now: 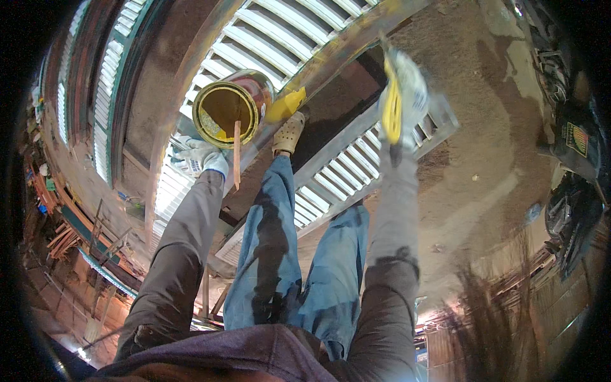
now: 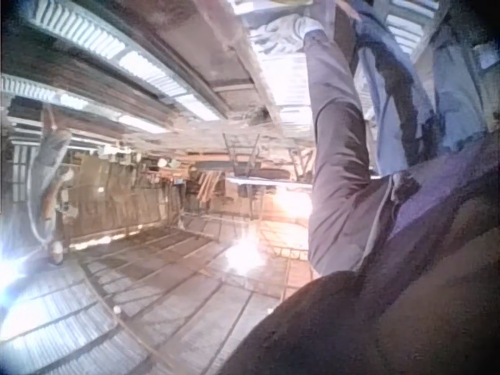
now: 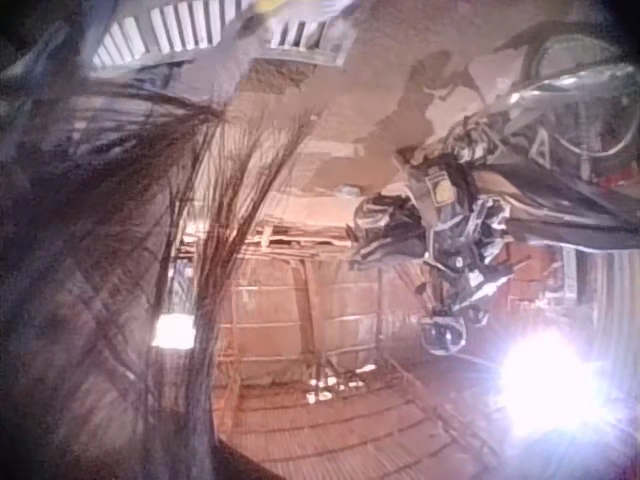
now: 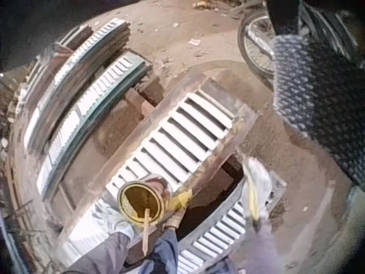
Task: The person paints a metal railing with yellow paint using a brush. They repeatedly dip the brush into a paint can and apply paint to the horizontal and vertical bars of the railing.
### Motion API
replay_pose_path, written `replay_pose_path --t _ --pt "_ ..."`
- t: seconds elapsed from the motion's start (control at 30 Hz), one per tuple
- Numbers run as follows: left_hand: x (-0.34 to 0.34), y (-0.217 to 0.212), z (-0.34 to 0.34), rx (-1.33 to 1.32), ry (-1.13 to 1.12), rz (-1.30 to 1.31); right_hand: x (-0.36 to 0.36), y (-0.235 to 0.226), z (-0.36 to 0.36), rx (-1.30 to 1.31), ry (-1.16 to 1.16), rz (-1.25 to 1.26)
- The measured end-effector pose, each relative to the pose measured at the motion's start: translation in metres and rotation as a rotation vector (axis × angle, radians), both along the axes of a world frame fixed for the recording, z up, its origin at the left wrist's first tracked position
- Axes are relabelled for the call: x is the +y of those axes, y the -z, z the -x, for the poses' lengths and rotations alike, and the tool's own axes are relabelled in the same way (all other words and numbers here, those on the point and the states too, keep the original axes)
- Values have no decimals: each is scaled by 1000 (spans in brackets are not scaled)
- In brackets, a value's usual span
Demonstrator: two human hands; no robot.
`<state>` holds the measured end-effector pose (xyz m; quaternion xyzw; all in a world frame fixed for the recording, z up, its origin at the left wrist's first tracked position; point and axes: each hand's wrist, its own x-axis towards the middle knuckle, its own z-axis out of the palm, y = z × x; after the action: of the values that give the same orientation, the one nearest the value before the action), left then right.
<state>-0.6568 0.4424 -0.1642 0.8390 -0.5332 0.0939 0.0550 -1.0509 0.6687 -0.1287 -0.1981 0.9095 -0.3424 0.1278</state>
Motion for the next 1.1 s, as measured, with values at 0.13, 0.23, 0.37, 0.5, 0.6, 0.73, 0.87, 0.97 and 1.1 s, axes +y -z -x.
replay_pose_path --t 0.13,0.23,0.37,0.5,0.6,0.73,0.87,0.97,1.1 --pt "2 -26 29 -36 -40 -110 -32 -4 80 477 -416 -57" --pt "5 -41 27 10 -39 -106 -38 -43 3 449 -664 -141" --pt "7 -34 23 -47 -65 -129 -23 -68 9 69 -641 202" --pt "4 -33 19 -75 -34 -46 -54 -69 130 485 -412 -79" --pt "3 -16 13 -130 15 2 -78 -66 175 446 -389 -81" --pt "5 -36 26 -44 4 -25 -85 -58 173 499 -448 -116" --pt "5 -19 14 -201 -29 -38 -71 -28 160 700 -562 -294" --pt "7 -40 43 80 -86 -110 -58 -28 118 763 -590 -432" --pt "7 -16 1 -129 -36 12 -57 -75 105 311 -624 -269"
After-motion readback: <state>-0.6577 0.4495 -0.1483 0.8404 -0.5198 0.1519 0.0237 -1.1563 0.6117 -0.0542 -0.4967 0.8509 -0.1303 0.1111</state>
